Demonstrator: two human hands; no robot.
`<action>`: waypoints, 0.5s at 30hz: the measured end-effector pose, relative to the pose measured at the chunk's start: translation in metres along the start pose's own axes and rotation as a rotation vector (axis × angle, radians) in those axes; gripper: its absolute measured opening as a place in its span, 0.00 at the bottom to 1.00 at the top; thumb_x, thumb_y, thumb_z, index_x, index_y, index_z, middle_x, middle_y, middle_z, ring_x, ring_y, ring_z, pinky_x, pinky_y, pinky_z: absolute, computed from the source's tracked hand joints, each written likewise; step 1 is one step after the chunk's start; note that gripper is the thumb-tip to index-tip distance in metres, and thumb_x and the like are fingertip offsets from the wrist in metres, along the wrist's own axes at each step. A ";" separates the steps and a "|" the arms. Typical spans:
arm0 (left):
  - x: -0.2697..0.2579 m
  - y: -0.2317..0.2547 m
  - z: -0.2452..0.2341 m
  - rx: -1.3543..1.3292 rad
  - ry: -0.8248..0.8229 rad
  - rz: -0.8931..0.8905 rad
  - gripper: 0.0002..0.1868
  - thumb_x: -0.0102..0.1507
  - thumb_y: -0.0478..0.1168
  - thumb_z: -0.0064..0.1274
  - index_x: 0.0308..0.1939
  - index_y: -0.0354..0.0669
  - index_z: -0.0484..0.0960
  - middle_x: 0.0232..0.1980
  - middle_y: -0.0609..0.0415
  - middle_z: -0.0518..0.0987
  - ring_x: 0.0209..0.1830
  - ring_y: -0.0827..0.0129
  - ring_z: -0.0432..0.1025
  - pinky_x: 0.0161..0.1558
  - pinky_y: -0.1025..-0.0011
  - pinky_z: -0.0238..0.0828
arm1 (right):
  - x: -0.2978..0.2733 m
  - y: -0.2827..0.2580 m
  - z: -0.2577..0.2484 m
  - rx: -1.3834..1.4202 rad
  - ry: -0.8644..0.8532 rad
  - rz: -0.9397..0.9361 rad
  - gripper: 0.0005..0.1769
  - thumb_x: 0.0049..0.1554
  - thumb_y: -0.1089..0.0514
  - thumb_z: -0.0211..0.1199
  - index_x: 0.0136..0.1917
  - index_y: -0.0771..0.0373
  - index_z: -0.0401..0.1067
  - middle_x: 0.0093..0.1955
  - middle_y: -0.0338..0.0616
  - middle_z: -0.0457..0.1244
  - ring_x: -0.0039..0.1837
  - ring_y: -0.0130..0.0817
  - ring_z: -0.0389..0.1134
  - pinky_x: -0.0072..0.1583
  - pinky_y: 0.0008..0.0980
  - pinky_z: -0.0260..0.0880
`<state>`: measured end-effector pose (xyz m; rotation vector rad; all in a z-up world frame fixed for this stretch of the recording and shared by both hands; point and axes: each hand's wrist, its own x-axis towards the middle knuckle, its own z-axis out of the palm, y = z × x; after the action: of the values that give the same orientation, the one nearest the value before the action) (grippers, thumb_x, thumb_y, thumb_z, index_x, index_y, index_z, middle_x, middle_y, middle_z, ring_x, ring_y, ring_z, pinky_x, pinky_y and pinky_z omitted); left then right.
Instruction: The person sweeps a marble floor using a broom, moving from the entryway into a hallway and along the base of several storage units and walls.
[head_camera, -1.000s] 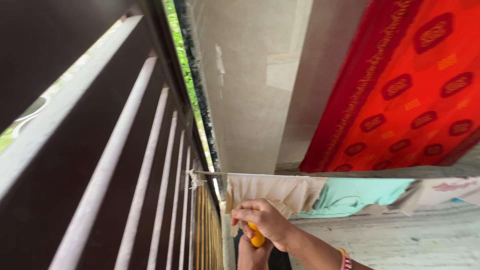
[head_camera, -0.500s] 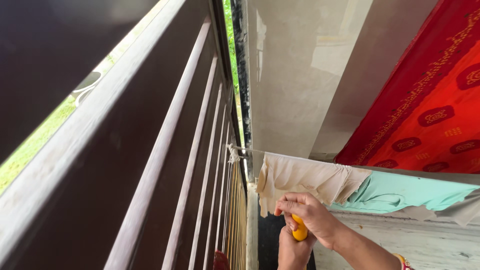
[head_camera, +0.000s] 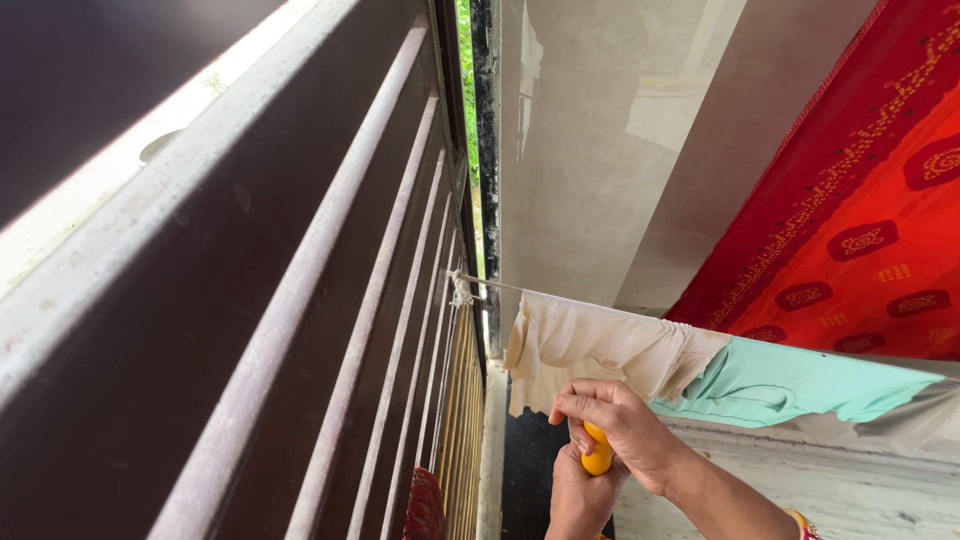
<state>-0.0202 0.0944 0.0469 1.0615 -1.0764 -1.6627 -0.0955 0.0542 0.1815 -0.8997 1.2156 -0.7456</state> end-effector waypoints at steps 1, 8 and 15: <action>-0.002 0.001 0.002 0.008 0.001 -0.007 0.09 0.58 0.36 0.65 0.37 0.35 0.82 0.35 0.57 0.84 0.35 0.75 0.79 0.39 0.74 0.74 | -0.002 0.001 -0.001 -0.008 0.006 -0.002 0.17 0.56 0.50 0.62 0.39 0.69 0.73 0.25 0.38 0.56 0.31 0.24 0.57 0.41 0.25 0.59; -0.011 0.002 0.012 0.021 -0.028 -0.085 0.09 0.58 0.36 0.65 0.37 0.35 0.82 0.34 0.56 0.84 0.34 0.73 0.78 0.39 0.74 0.73 | -0.012 0.008 -0.009 -0.018 0.033 0.008 0.17 0.56 0.50 0.63 0.38 0.69 0.73 0.24 0.37 0.55 0.31 0.23 0.56 0.42 0.24 0.60; -0.012 -0.014 0.013 -0.059 -0.048 -0.027 0.08 0.58 0.33 0.62 0.39 0.35 0.82 0.36 0.57 0.84 0.37 0.76 0.79 0.42 0.75 0.74 | -0.015 0.013 -0.008 -0.011 0.030 -0.014 0.17 0.56 0.51 0.63 0.38 0.69 0.73 0.25 0.37 0.56 0.31 0.24 0.57 0.41 0.25 0.60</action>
<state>-0.0319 0.1123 0.0392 1.0067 -1.0419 -1.7386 -0.1061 0.0716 0.1761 -0.9099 1.2421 -0.7672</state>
